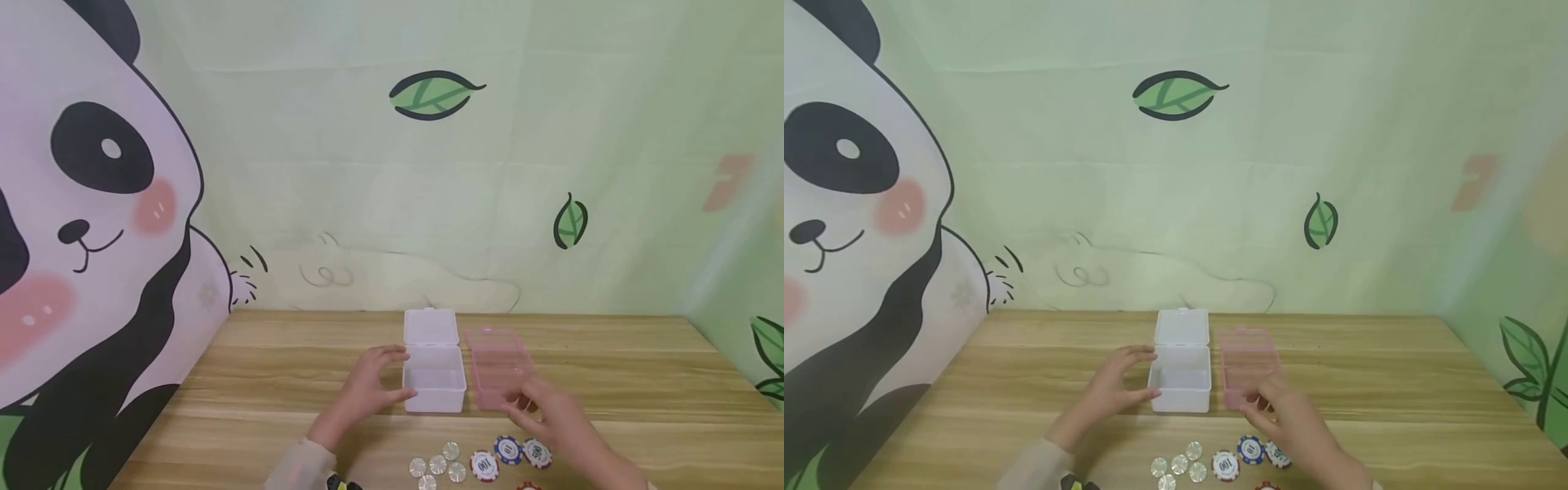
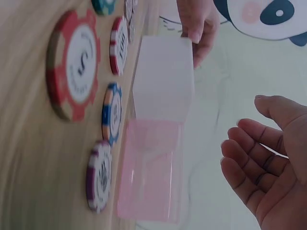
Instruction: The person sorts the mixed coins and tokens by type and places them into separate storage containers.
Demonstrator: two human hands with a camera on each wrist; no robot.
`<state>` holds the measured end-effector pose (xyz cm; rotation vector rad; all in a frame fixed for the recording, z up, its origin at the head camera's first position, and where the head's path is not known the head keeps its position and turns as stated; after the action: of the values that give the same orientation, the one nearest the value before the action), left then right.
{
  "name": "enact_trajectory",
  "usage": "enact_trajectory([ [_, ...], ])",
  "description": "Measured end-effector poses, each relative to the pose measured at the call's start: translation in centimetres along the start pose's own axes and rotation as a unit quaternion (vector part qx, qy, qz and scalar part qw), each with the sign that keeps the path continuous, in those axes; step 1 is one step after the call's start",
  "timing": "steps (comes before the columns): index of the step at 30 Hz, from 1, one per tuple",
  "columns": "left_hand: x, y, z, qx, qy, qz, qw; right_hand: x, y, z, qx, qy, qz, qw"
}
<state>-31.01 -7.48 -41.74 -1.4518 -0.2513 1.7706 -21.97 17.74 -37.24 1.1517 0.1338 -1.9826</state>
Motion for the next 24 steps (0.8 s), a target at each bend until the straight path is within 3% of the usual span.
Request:
enact_trajectory([
  [7, 0.2, 0.1, -0.2, 0.017, -0.016, 0.012, 0.9996, 2.1, 0.9, 0.5, -0.014, 0.061, 0.059, 0.996],
  [13, 0.2, 0.1, -0.2, 0.017, -0.021, 0.007, 0.9996, 4.0, 1.3, 0.8, 0.002, 0.129, 0.098, 0.987],
  [24, 0.5, 0.7, 0.0, -0.001, -0.014, -0.007, 0.9999, 6.7, 2.2, 1.6, -0.033, 0.201, 0.072, 0.976],
])
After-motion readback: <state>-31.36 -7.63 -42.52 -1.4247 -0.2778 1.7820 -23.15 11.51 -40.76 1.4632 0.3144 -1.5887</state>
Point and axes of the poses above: each hand's wrist, its own z-axis towards the middle knuckle, its own x-axis out of the palm, y = z × x, the point moved 6 cm from there along z, towards the middle knuckle, and after that the axes turned 9 degrees about -x, right-handed, at the moved point
